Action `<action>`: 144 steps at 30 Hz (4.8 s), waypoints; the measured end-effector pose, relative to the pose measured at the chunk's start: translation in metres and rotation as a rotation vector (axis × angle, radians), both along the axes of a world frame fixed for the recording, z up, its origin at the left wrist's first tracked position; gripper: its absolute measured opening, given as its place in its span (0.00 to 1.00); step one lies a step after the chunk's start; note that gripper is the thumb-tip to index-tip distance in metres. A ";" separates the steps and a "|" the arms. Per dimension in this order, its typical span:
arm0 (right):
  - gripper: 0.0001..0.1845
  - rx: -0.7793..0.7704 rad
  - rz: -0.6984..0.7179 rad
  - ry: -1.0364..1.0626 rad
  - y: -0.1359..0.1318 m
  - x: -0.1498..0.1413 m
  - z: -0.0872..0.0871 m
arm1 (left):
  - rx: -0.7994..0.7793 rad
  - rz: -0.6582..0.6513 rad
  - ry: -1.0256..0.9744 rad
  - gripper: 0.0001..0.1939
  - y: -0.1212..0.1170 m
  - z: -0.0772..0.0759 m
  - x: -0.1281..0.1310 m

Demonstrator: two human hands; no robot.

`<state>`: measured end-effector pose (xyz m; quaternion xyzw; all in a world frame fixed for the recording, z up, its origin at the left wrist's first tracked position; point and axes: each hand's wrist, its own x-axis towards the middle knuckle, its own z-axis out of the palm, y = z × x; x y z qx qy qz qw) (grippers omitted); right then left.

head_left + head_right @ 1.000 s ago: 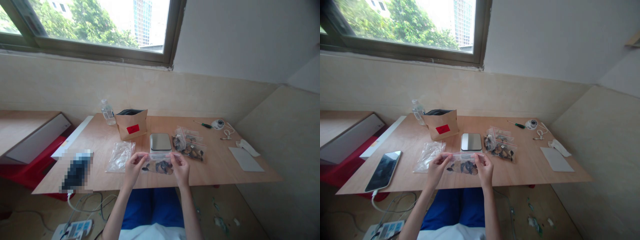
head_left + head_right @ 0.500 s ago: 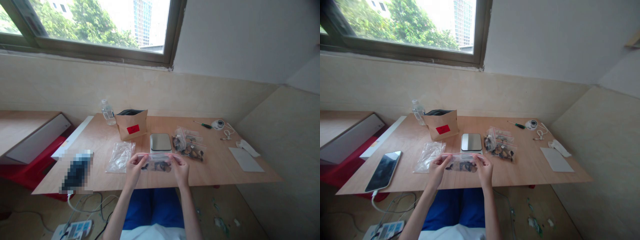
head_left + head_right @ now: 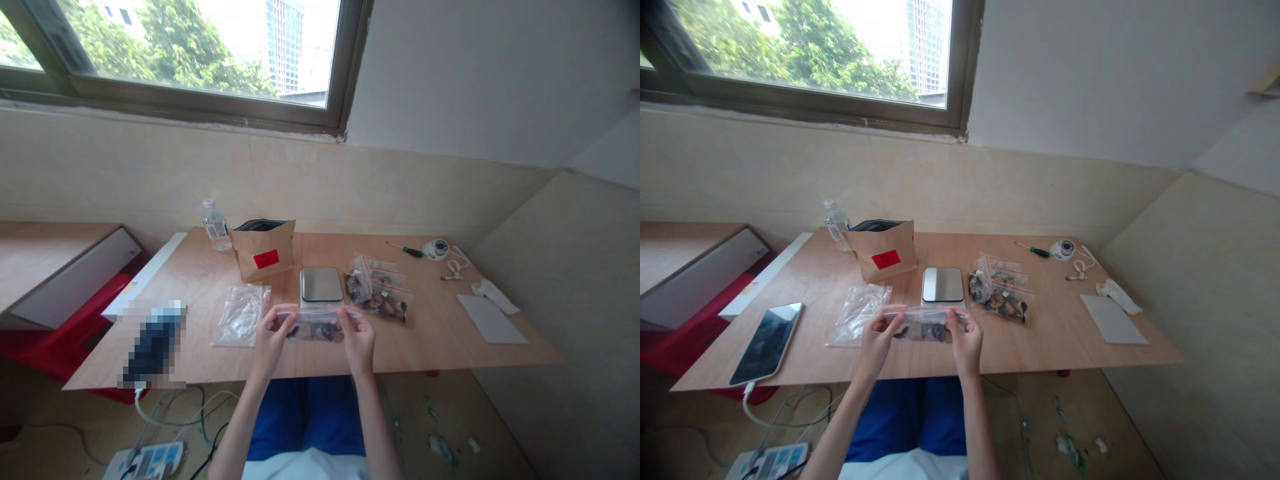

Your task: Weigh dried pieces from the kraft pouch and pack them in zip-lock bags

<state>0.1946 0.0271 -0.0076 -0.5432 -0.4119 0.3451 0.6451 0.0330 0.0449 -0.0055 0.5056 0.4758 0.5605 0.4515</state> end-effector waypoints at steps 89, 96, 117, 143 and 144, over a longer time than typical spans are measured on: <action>0.18 -0.017 0.293 -0.098 0.005 -0.003 -0.008 | -0.080 -0.175 -0.060 0.15 0.009 -0.007 0.014; 0.24 -0.031 0.305 -0.111 0.006 0.007 -0.009 | -0.219 -0.113 -0.141 0.26 0.008 -0.009 0.020; 0.34 -0.274 -0.089 -0.404 0.023 0.178 -0.013 | 0.219 0.106 0.329 0.22 0.052 0.020 -0.016; 0.18 0.298 0.050 -0.755 0.037 0.000 0.019 | 0.000 0.218 0.962 0.11 0.078 0.080 -0.071; 0.19 0.341 0.204 -0.781 0.035 -0.021 0.031 | -0.005 0.225 0.969 0.11 0.072 0.078 -0.070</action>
